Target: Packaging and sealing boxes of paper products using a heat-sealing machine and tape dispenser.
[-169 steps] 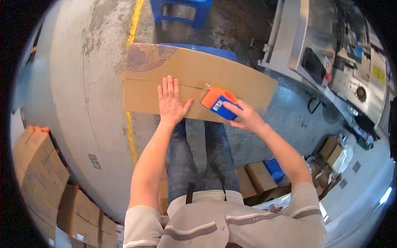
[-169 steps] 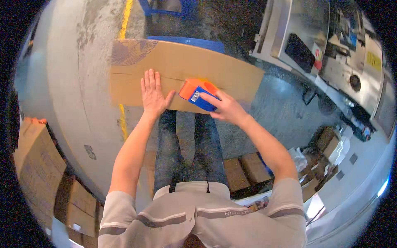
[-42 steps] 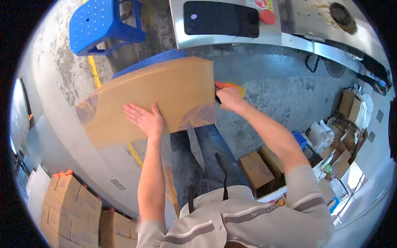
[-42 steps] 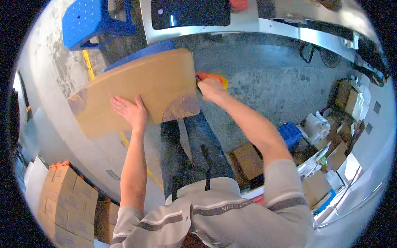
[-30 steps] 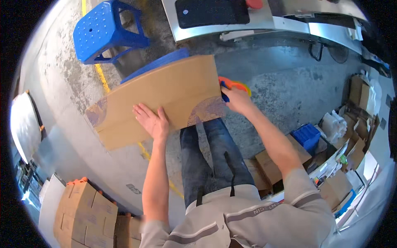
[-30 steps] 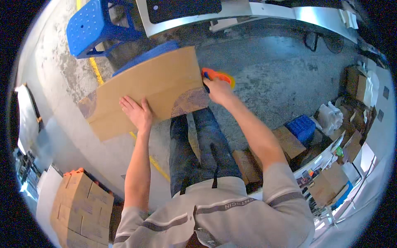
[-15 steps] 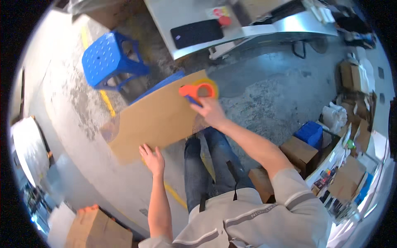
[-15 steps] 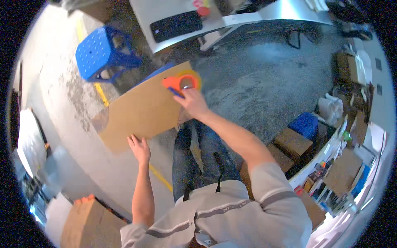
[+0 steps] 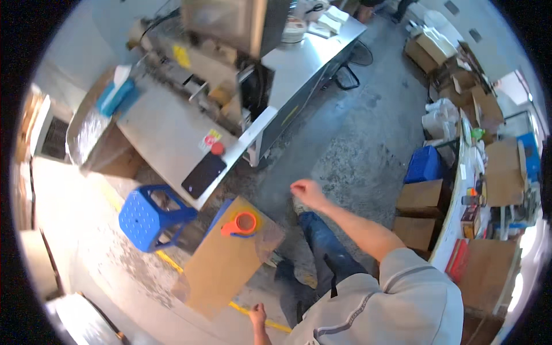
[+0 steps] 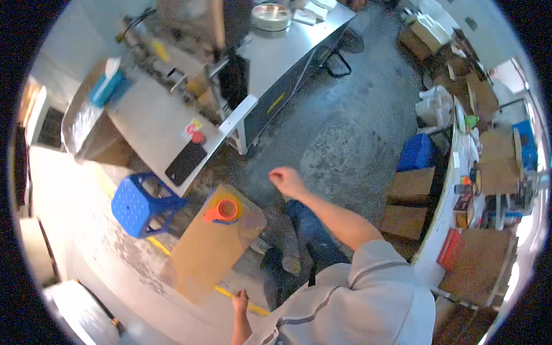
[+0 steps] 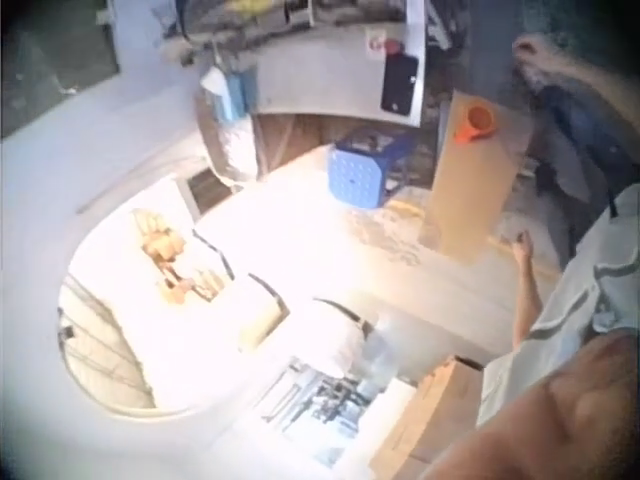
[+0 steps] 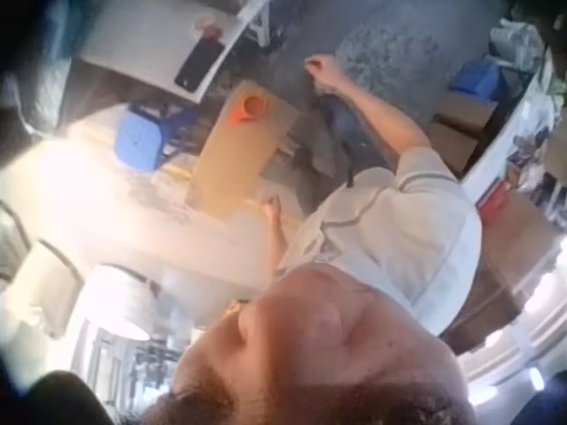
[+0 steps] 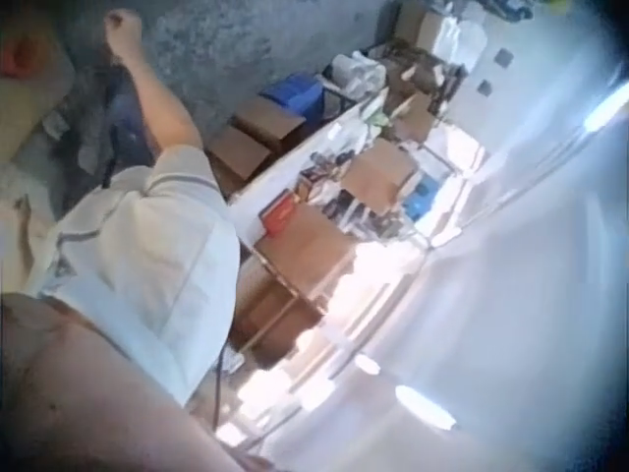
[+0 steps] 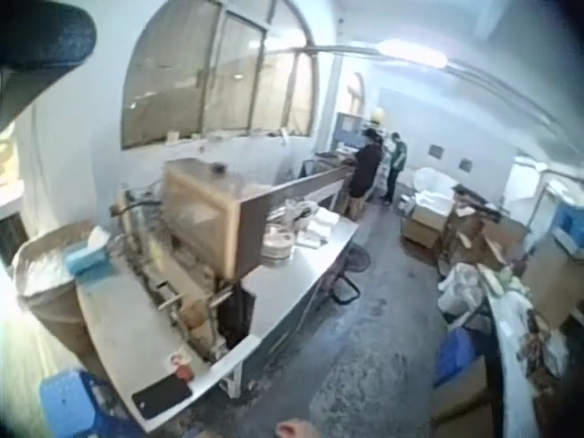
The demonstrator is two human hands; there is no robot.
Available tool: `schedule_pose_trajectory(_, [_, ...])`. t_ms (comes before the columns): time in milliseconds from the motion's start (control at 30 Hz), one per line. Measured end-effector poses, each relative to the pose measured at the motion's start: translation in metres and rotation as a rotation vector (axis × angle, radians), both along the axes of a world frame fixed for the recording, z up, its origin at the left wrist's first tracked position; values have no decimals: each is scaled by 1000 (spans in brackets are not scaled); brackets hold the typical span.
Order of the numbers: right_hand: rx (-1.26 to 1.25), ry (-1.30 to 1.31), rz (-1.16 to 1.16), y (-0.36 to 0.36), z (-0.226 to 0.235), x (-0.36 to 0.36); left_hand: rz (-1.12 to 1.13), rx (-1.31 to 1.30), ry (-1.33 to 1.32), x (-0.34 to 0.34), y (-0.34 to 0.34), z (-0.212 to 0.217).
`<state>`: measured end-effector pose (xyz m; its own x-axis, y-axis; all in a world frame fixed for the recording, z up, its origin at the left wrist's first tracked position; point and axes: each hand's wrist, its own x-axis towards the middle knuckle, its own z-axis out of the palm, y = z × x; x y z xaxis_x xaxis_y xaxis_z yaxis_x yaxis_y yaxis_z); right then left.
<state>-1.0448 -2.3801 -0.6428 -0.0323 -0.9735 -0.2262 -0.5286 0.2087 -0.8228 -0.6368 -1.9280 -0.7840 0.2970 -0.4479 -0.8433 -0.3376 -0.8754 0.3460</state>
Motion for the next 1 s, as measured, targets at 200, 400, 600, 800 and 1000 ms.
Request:
schedule_pose_trajectory(200, [-106, -281, -228, -165, 15, -94, 341, 198, 214, -65, -89, 68])
schedule_pose_trajectory(400, [-278, -257, -246, -322, 18, -95, 246, 226, 256, -174, -209, 107])
schedule_pose_trajectory(600, [-303, 21, -37, -407, 27, -43, 234, 200, 291, -248, -297, 145])
schedule_pose_trajectory(800, [-269, 315, 106, -441, 15, -9, 243, 207, 299, -261, -316, 149])
schedule_pose_trajectory(1000, [-449, 410, 52, -428, 12, 8, 274, 213, 257, -251, -302, 144])
